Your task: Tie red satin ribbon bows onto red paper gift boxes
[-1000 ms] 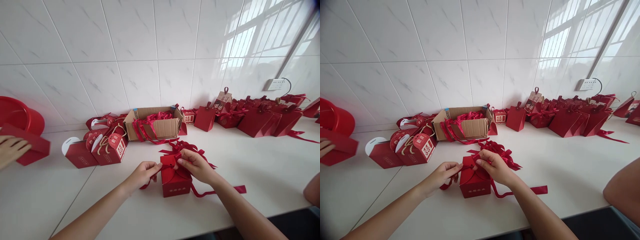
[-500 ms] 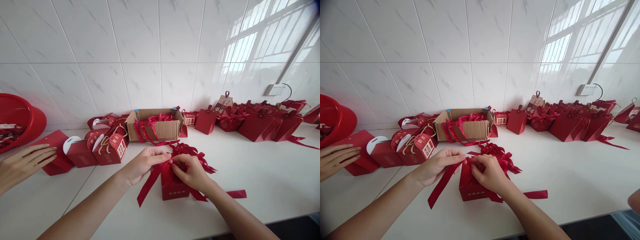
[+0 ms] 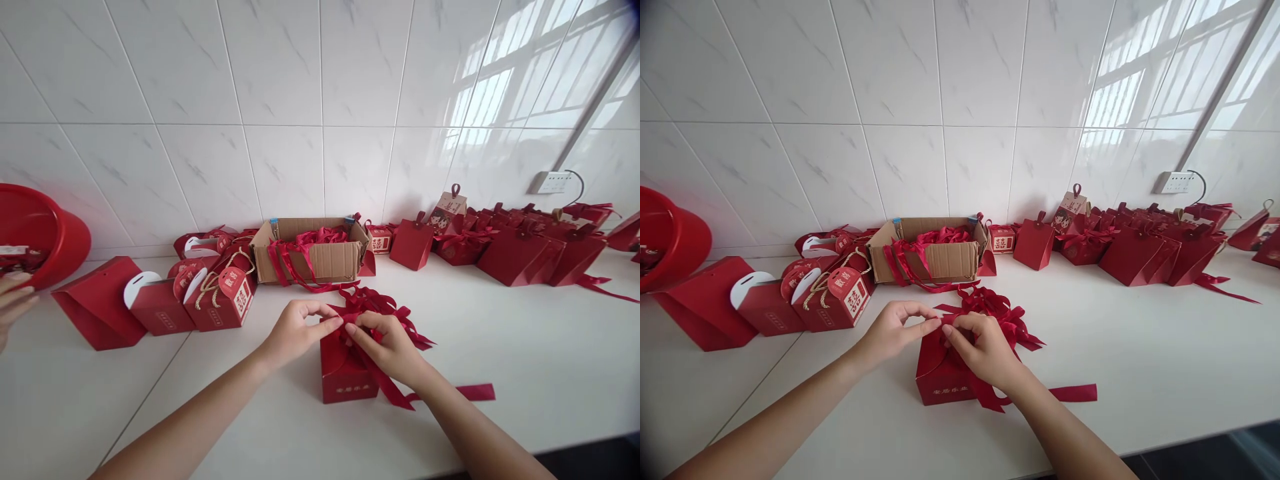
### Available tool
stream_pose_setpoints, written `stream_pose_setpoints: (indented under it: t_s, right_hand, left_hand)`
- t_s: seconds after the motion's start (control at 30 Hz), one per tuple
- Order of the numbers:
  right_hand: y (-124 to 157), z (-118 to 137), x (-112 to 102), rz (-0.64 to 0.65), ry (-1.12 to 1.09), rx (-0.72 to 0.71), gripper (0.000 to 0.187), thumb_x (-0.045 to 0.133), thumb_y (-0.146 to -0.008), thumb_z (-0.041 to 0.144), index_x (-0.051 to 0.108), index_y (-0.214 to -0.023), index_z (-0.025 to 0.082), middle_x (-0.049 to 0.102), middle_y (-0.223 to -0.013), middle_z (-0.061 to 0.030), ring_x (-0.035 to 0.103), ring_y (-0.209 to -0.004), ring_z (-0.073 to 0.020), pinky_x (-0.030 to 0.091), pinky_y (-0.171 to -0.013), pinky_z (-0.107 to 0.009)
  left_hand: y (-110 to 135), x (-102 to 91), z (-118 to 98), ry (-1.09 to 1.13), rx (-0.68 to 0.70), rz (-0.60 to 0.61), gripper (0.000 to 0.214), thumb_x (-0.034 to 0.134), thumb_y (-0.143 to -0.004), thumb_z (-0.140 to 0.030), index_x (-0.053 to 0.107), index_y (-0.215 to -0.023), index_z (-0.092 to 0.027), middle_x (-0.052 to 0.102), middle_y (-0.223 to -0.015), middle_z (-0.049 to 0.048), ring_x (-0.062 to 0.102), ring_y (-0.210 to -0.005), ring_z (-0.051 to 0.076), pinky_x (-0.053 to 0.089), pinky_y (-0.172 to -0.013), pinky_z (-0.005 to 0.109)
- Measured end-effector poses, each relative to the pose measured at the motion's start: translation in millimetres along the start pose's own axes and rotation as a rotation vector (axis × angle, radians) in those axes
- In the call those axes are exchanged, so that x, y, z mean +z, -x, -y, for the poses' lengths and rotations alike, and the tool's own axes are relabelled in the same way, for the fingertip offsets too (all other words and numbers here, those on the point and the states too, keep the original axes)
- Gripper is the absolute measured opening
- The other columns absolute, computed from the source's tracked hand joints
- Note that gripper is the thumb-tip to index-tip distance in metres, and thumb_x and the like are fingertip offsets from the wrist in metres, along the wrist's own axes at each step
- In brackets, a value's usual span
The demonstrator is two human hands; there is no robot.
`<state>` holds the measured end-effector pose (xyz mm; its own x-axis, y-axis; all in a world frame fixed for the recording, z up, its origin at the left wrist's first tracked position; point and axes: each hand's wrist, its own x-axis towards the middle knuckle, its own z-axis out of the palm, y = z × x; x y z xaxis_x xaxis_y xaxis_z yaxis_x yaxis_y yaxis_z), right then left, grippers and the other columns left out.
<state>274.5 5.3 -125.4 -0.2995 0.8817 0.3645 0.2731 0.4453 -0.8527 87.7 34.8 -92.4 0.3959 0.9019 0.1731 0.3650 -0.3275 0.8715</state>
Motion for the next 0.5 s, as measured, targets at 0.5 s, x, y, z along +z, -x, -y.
stream_pose_setpoints:
  t_s: [0.5]
  right_hand:
    - [3.0,-5.2,5.2,-0.085,-0.100,0.029,0.016,0.053,-0.091,0.035,0.049,-0.086,0.021,0.064,-0.073,-0.0007,0.056,-0.067,-0.0142,0.043,-0.062,-0.025]
  left_hand:
    - [10.0,16.2,12.9,0.007,0.106,-0.065,0.013,0.065,-0.079,-0.031,0.064,-0.078,-0.018,0.069,-0.082,0.0027,0.063,-0.081,0.018,0.049,-0.078,0.030]
